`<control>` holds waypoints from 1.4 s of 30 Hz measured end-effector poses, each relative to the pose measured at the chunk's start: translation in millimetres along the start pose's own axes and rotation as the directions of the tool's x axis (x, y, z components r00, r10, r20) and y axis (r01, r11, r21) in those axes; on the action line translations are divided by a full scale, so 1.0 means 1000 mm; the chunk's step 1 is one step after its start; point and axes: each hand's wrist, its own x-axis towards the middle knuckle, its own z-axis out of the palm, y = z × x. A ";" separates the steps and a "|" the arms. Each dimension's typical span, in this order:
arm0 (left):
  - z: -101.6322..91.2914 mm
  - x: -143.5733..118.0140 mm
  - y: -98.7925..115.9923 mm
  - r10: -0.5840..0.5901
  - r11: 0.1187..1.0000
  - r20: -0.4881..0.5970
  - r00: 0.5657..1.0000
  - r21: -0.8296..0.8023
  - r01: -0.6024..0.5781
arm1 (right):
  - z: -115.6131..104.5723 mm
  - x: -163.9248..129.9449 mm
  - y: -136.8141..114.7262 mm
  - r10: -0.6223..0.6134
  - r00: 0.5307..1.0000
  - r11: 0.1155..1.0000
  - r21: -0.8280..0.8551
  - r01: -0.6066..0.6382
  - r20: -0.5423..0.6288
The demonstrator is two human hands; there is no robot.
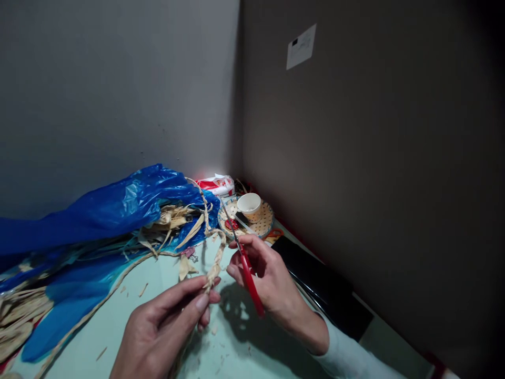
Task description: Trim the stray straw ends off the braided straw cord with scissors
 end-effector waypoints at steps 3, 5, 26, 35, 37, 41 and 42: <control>0.000 -0.002 0.004 0.020 0.999 -0.084 0.996 -0.030 -0.023 | -0.002 -0.005 -0.004 -0.196 0.981 0.944 -0.268 0.192 0.013; -0.002 -0.002 0.007 0.058 0.998 -0.142 0.988 -0.025 -0.062 | -0.003 -0.008 -0.007 -0.367 0.928 0.828 -0.433 0.356 0.062; -0.014 0.006 0.018 -0.008 1.000 -0.110 0.994 0.023 0.010 | -0.013 -0.005 0.001 -0.636 0.657 0.197 -0.738 0.646 0.405; -0.014 0.006 0.019 0.030 0.999 -0.113 0.993 0.014 -0.029 | -0.014 -0.006 0.006 -0.610 0.683 0.218 -0.744 0.631 0.401; -0.013 0.007 0.019 0.031 0.999 -0.111 0.993 -0.004 -0.032 | -0.014 -0.006 0.007 -0.597 0.694 0.238 -0.737 0.632 0.403; -0.009 0.004 0.022 0.016 1.000 -0.177 0.984 -0.003 -0.017 | -0.014 -0.006 0.007 -0.578 0.719 0.259 -0.750 0.609 0.385; -0.008 0.003 0.023 0.017 1.000 -0.183 0.983 -0.016 -0.020 | -0.014 -0.006 0.006 -0.565 0.733 0.279 -0.749 0.601 0.378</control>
